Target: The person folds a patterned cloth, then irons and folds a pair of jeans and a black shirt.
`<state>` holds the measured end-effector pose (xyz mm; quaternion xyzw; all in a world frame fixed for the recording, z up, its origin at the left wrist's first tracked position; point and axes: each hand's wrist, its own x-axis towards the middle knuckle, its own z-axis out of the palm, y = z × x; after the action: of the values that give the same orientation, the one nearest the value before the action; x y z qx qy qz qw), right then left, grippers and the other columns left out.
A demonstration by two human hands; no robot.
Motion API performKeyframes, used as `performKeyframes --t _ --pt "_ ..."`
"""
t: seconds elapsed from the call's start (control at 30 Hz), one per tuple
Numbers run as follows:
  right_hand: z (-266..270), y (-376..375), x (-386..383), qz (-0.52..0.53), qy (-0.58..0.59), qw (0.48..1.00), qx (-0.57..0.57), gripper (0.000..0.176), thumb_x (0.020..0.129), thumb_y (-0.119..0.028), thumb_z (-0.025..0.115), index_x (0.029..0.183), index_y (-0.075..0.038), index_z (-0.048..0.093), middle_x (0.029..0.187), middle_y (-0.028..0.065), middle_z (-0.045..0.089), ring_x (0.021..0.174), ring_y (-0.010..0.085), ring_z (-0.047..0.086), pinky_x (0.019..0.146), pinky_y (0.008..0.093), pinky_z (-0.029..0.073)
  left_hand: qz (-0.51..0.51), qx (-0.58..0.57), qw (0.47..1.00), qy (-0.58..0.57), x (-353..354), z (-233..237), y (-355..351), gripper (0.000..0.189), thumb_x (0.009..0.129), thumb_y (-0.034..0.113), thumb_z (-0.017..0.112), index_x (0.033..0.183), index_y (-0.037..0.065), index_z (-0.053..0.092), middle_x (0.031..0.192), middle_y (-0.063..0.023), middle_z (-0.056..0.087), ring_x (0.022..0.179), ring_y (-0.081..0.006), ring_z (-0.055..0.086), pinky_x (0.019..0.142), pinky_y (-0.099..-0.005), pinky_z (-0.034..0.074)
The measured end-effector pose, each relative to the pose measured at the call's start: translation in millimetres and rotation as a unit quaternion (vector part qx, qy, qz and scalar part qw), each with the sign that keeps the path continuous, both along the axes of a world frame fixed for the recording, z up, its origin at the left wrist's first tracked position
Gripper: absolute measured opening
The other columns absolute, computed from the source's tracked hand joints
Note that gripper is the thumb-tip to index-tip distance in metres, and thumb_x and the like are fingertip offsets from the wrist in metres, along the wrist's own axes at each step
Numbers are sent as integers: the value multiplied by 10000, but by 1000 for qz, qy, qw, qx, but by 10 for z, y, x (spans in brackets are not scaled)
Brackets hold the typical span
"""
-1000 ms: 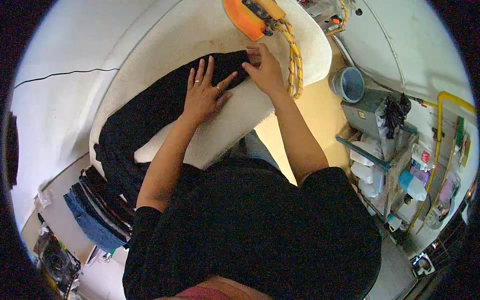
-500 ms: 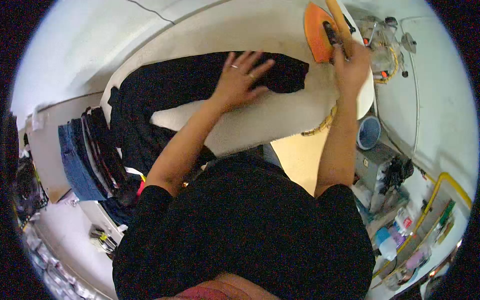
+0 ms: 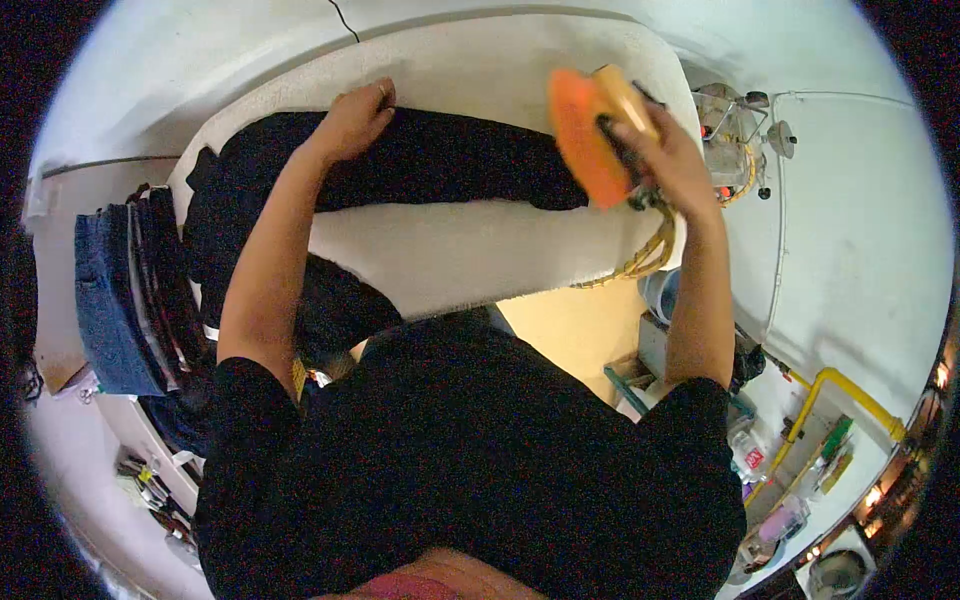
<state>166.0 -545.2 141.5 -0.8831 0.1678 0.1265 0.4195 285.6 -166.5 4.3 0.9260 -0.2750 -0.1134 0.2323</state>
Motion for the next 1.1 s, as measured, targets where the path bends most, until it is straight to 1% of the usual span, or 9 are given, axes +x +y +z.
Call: performKeyframes --t 0.13,0.2,0.47,0.6,0.73,0.8,0.9,1.0,1.1 --pt "-280 560 -153 227 -70 968 -80 673 809 -492 709 1331 -101 541 1093 152 685 926 323 681 854 405 519 -31 -65 996 53 144 9 59 147 945 142 528 1045 65 453 951 -193 628 962 -418 605 808 -482 465" --pt "-260 949 -143 292 36 949 -114 594 826 -516 668 1289 -156 575 1094 170 673 928 368 667 830 446 521 -33 -88 995 40 213 13 63 145 944 141 533 1037 61 456 948 -195 628 952 -410 609 799 -473 468" --pt "-477 1447 547 268 -23 945 -185 557 839 -542 644 1150 -80 663 964 188 695 871 364 676 777 419 516 -39 -120 992 14 583 -105 624 217 891 237 612 1034 77 581 1000 -198 634 967 -392 604 834 -475 480" --pt "-474 1432 618 290 -57 939 -173 557 841 -509 663 1168 -58 649 955 218 689 872 348 682 782 413 517 68 102 992 -42 543 -60 1602 312 847 316 685 1039 80 619 1027 -169 628 1009 -389 597 926 -468 467" --pt "-381 1785 417 421 -29 886 -193 578 838 -515 654 1235 -99 598 958 192 684 877 366 664 781 446 507 5 103 994 -48 588 -88 2153 310 867 278 672 1025 50 533 1004 -95 585 966 -285 575 916 -396 435" --pt "-342 2069 454 415 8 895 -162 560 832 -520 654 1207 -106 609 957 180 684 882 374 653 783 461 501 71 -64 986 136 588 195 2114 262 876 213 669 982 56 487 913 -40 525 883 -190 514 892 -327 410" --pt "-415 2458 689 403 -23 897 -180 530 840 -562 617 1187 -162 627 947 167 691 888 368 661 779 469 518 55 -155 983 86 700 183 2131 225 876 222 655 1022 59 601 962 -145 642 984 -325 620 877 -391 478" --pt "-776 2821 1051 397 -115 887 -209 566 840 -623 573 1198 -189 634 977 171 698 900 368 672 787 479 536 42 -164 982 79 825 -17 2238 197 892 144 647 973 61 487 854 -49 558 840 -161 545 793 -312 449" --pt "-624 3279 1356 387 -114 886 -227 614 847 -636 552 1167 -122 652 948 162 698 899 360 665 803 475 506 118 -48 991 -40 799 -154 2289 177 903 155 630 999 54 521 921 -120 649 866 -250 644 773 -365 498"
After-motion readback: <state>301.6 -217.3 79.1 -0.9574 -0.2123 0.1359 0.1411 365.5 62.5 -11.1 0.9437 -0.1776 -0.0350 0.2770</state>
